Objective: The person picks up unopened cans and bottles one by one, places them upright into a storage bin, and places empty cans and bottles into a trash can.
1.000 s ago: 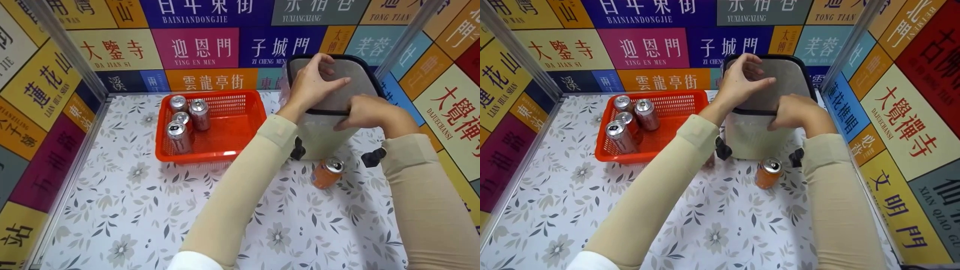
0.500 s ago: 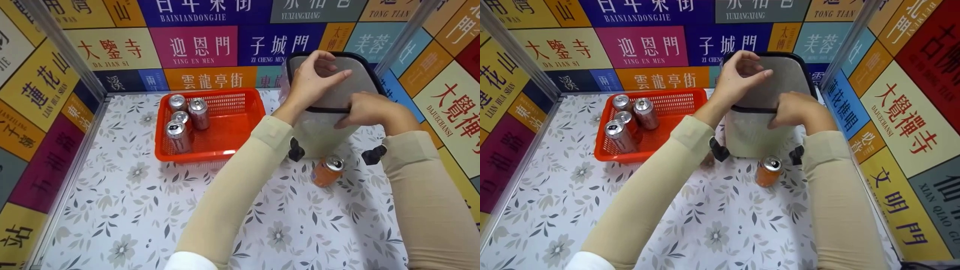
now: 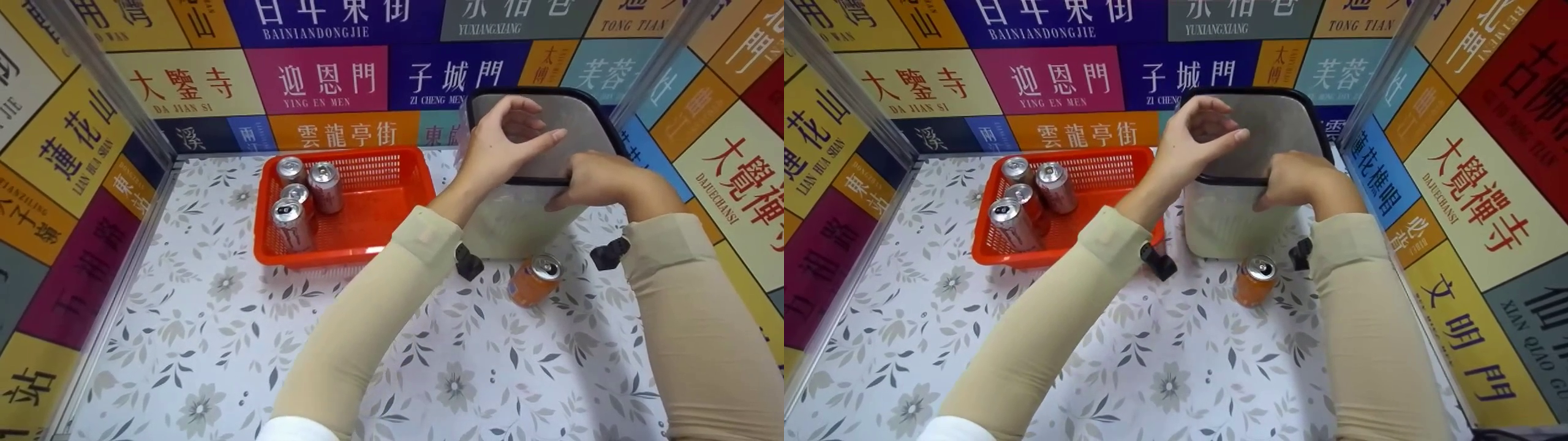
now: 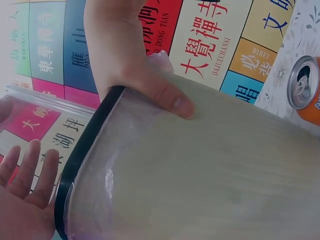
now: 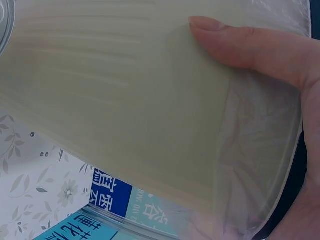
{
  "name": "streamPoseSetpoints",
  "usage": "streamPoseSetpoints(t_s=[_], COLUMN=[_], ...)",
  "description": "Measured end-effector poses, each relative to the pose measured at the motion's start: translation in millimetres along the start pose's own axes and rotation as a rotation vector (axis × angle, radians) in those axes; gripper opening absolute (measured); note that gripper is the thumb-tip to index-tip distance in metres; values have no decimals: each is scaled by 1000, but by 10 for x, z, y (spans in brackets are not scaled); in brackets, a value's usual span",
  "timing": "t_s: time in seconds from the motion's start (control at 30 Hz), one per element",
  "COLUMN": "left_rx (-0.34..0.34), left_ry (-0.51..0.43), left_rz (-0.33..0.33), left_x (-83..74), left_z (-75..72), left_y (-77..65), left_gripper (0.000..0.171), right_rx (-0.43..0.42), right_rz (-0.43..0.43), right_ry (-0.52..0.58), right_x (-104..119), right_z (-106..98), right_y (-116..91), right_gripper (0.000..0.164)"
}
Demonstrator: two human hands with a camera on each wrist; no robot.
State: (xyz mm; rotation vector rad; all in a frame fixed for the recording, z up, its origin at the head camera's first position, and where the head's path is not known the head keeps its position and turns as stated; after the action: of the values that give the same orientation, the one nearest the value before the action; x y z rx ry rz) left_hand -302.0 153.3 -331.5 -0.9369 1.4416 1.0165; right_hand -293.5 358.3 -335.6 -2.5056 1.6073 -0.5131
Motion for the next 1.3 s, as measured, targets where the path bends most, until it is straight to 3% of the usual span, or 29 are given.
streamPoseSetpoints(t_s=[0.37, 0.7, 0.93, 1.13, 1.3], left_rx=[77, 156, 187, 180, 186], left_ry=[-48, -119, -70, -25, -31], left_rz=[93, 195, 136, 66, -25], left_x=[83, 379, 710, 1094, 1411], left_z=[-80, -143, -91, -1, 86], left_y=[-322, -615, -779, -870, -933], left_gripper=[43, 41, 40, 39, 41], right_rx=[-8, -16, -16, -21, -22], right_rz=[-22, -11, -23, -36, -38], right_ry=[13, 31, 16, -20, -6], right_x=[6, 9, 11, 18, 9], right_z=[7, 7, 21, 18, 13], right_y=[-1, -7, -2, 9, -5], right_gripper=[53, 40, 39, 38, 39])
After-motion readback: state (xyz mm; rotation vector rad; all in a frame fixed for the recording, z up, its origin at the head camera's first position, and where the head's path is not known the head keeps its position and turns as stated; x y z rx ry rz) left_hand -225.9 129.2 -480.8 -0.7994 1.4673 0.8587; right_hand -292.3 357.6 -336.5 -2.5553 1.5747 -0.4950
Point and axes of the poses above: each hand's wrist, its own y-axis towards the middle knuckle, its own z-axis out of the palm, x = y × z, the point moved 2 cm from there along y, towards the middle knuckle, and after that the axes turned 13 degrees about -z, right-handed, at the moved point
